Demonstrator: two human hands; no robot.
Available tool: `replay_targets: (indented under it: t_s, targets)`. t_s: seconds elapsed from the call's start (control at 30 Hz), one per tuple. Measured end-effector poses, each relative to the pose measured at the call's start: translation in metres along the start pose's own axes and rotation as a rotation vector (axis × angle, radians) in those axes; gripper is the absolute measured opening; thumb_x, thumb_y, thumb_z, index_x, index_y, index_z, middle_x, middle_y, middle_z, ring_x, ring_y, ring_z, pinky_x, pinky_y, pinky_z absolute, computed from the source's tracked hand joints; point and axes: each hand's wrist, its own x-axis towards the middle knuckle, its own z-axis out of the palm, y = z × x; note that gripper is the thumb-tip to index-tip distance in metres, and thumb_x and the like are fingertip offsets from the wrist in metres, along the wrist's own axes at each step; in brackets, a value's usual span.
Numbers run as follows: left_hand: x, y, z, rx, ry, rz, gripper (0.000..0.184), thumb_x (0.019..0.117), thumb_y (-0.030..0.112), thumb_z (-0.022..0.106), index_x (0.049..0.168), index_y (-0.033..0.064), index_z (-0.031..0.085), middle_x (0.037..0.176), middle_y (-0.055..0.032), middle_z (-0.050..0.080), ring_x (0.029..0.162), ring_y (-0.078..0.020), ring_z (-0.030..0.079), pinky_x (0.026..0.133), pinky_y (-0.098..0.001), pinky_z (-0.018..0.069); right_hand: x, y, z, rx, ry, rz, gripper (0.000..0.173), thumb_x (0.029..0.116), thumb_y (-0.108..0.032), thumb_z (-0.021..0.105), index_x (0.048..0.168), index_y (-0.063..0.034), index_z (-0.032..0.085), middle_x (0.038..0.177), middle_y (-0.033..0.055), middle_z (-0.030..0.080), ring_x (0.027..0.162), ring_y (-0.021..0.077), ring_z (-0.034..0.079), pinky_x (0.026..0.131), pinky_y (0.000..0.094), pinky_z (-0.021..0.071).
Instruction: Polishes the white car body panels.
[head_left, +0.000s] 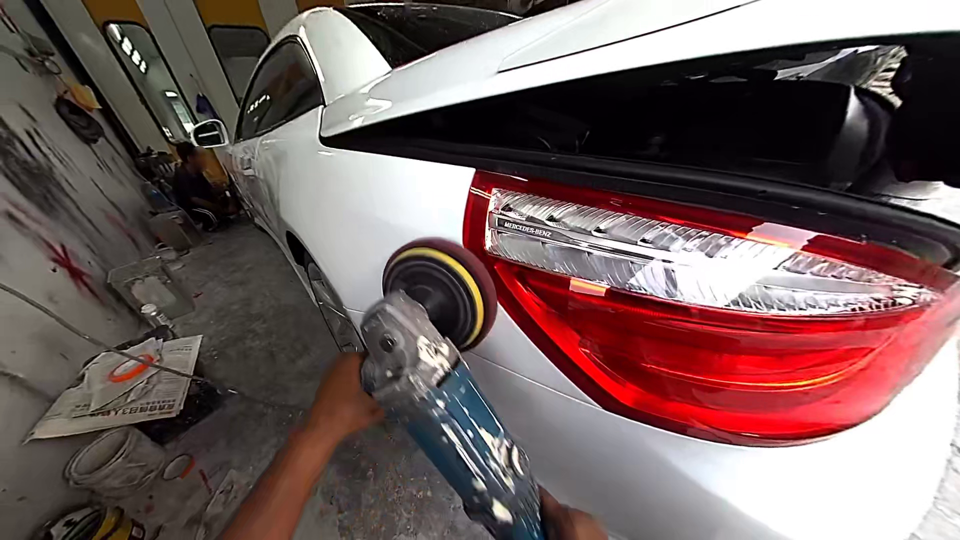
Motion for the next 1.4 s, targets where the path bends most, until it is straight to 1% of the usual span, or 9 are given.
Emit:
replay_targets:
  t_s: [0.13,0.33,0.4,0.53,0.67,0.77,0.9,1.23,1.4]
  targets:
    - [0.050,-0.034,-0.032,-0.051,0.110,-0.056,0.060,0.0845,0.004,0.082,0.135,-0.0089,0.053,0.128,-0.0298,0.061,0.122,-0.0409,0.060,0.108,-0.0583,0.0447,0.071,-0.061,-0.026,-0.023,-0.121,-0.037,0.068,0.0756,-0.048,0.083,0.126,-0.0088,0.060,0.099,0.0062,0.072,0.093,0.0221,0.071,0.083,0.0502,0.0588]
    - [0.032,-0.098,0.020,-0.249,0.124,-0.151,0.044,0.0857,0.003,0.075,0.125,-0.0058,0.059,0.103,-0.0194,0.068,0.087,-0.0246,0.068,0.082,-0.0471,0.0578,0.095,-0.057,-0.029,-0.123,-0.321,-0.026,0.059,0.0822,-0.047,0.078,0.122,-0.0071,0.060,0.103,0.0109,0.070,0.098,0.0268,0.069,0.085,0.0525,0.0556]
    - [0.007,-0.096,0.042,-0.239,0.113,-0.174,0.052,0.0822,0.005,0.078,0.128,-0.0075,0.057,0.110,-0.0204,0.068,0.096,-0.0249,0.069,0.089,-0.0455,0.0568,0.074,-0.034,-0.022,-0.150,-0.308,-0.034,0.059,0.0831,-0.045,0.078,0.122,-0.0047,0.060,0.100,0.0140,0.070,0.095,0.0307,0.070,0.083,0.0556,0.0554]
    - [-0.045,-0.059,0.071,-0.120,0.075,-0.066,0.076,0.0737,0.020,0.082,0.133,-0.0169,0.052,0.126,-0.0338,0.061,0.122,-0.0414,0.060,0.108,-0.0547,0.0456,0.000,0.021,-0.017,-0.210,-0.157,-0.019,0.057,0.0827,-0.045,0.076,0.119,-0.0031,0.062,0.088,0.0158,0.071,0.084,0.0352,0.072,0.073,0.0590,0.0554]
    - [-0.106,0.016,0.102,-0.079,-0.025,0.057,0.071,0.0697,0.033,0.085,0.116,-0.0153,0.062,0.105,-0.0300,0.070,0.103,-0.0413,0.069,0.094,-0.0572,0.0538,-0.093,0.079,-0.016,-0.249,0.050,0.112,0.051,0.0774,-0.038,0.081,0.109,-0.0007,0.065,0.082,0.0192,0.071,0.076,0.0398,0.072,0.065,0.0623,0.0544]
    - [-0.142,0.073,0.123,0.009,-0.167,0.182,0.062,0.0683,0.038,0.086,0.102,-0.0113,0.070,0.093,-0.0266,0.073,0.091,-0.0439,0.072,0.084,-0.0632,0.0557,-0.158,0.116,-0.015,-0.165,0.178,0.261,0.061,0.0739,-0.031,0.087,0.120,0.0034,0.066,0.104,0.0251,0.072,0.092,0.0451,0.072,0.079,0.0677,0.0545]
    - [-0.165,0.157,0.143,0.173,-0.281,0.372,0.042,0.0703,0.041,0.082,0.085,0.0028,0.073,0.074,-0.0149,0.072,0.072,-0.0363,0.073,0.063,-0.0604,0.0567,-0.227,0.153,-0.009,0.004,0.351,0.367,0.060,0.0723,-0.031,0.086,0.115,0.0060,0.067,0.099,0.0260,0.073,0.094,0.0458,0.072,0.085,0.0695,0.0529]
    - [-0.173,0.207,0.113,0.035,-0.495,0.308,0.040,0.0790,0.051,0.080,0.094,0.0139,0.073,0.083,0.0009,0.073,0.081,-0.0135,0.072,0.076,-0.0469,0.0612,-0.269,0.166,-0.065,0.141,0.299,0.168,0.054,0.0760,-0.041,0.083,0.114,-0.0059,0.070,0.091,0.0144,0.075,0.087,0.0324,0.074,0.078,0.0627,0.0562]
    - [-0.140,0.254,0.099,-0.268,-0.883,0.382,0.031,0.0893,0.039,0.077,0.104,0.0118,0.069,0.077,0.0018,0.067,0.060,-0.0100,0.064,0.057,-0.0313,0.0578,-0.278,0.175,-0.089,0.280,0.368,0.198,0.052,0.0730,-0.035,0.084,0.114,-0.0067,0.070,0.093,0.0066,0.076,0.085,0.0166,0.074,0.080,0.0464,0.0607]
